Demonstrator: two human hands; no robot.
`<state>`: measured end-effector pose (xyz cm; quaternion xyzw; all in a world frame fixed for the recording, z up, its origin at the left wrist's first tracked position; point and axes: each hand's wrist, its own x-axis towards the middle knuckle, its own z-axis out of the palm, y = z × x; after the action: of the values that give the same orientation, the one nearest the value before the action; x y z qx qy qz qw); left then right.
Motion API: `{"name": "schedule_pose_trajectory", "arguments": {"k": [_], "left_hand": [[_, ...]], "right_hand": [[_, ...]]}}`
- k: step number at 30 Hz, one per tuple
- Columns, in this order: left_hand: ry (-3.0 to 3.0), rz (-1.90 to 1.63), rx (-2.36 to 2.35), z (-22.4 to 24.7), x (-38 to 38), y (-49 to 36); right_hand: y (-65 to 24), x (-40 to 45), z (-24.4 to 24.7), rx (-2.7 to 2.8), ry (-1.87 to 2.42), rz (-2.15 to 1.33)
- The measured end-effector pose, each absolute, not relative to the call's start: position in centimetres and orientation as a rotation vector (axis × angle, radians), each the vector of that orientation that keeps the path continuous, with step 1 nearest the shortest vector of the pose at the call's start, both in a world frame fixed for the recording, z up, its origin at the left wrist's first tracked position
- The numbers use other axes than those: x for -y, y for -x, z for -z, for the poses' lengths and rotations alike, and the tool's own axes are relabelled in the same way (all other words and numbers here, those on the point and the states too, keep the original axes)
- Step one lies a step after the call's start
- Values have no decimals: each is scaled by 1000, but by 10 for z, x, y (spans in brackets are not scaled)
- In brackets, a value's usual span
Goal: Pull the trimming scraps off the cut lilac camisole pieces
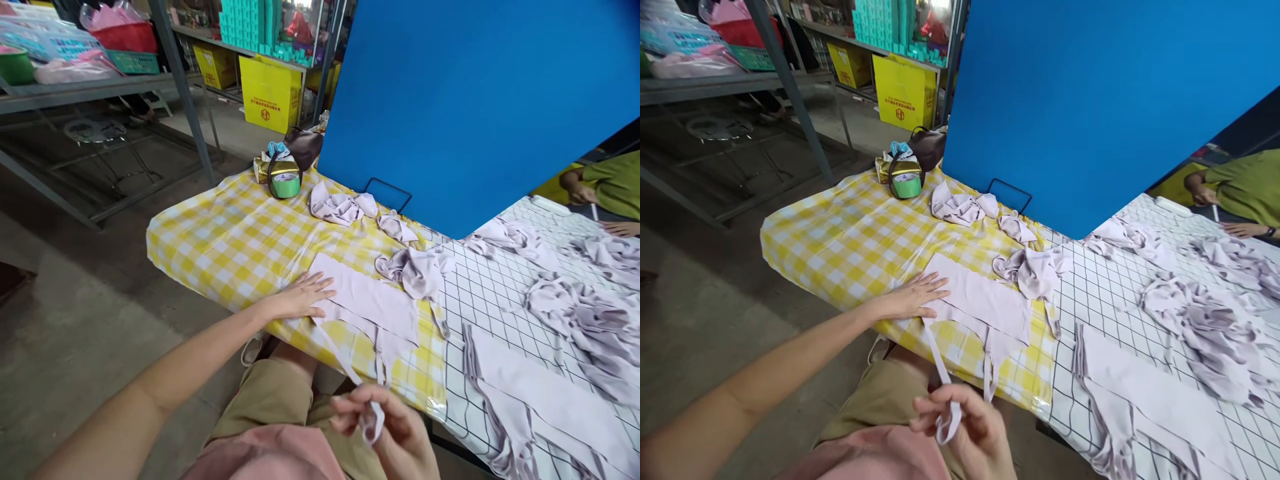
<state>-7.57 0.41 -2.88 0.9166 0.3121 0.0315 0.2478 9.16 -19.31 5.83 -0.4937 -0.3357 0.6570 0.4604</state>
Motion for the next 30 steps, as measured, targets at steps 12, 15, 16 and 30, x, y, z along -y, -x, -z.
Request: {"name": "schedule_pose_trajectory", "arguments": {"k": [12, 15, 16, 30], "left_hand": [[-1911, -671, -761, -35, 56, 63], [-1774, -625, -780, -35, 58, 62], [-1770, -636, -806, -33, 58, 61], [-1740, -573, -891, -36, 46, 61]], "right_hand": [[-88, 132, -38, 1200, 1620, -1325], [-88, 129, -35, 1313, 1656, -1233], [-88, 128, -34, 1342, 1665, -1209], [-91, 128, -28, 1356, 1654, -1343]]}}
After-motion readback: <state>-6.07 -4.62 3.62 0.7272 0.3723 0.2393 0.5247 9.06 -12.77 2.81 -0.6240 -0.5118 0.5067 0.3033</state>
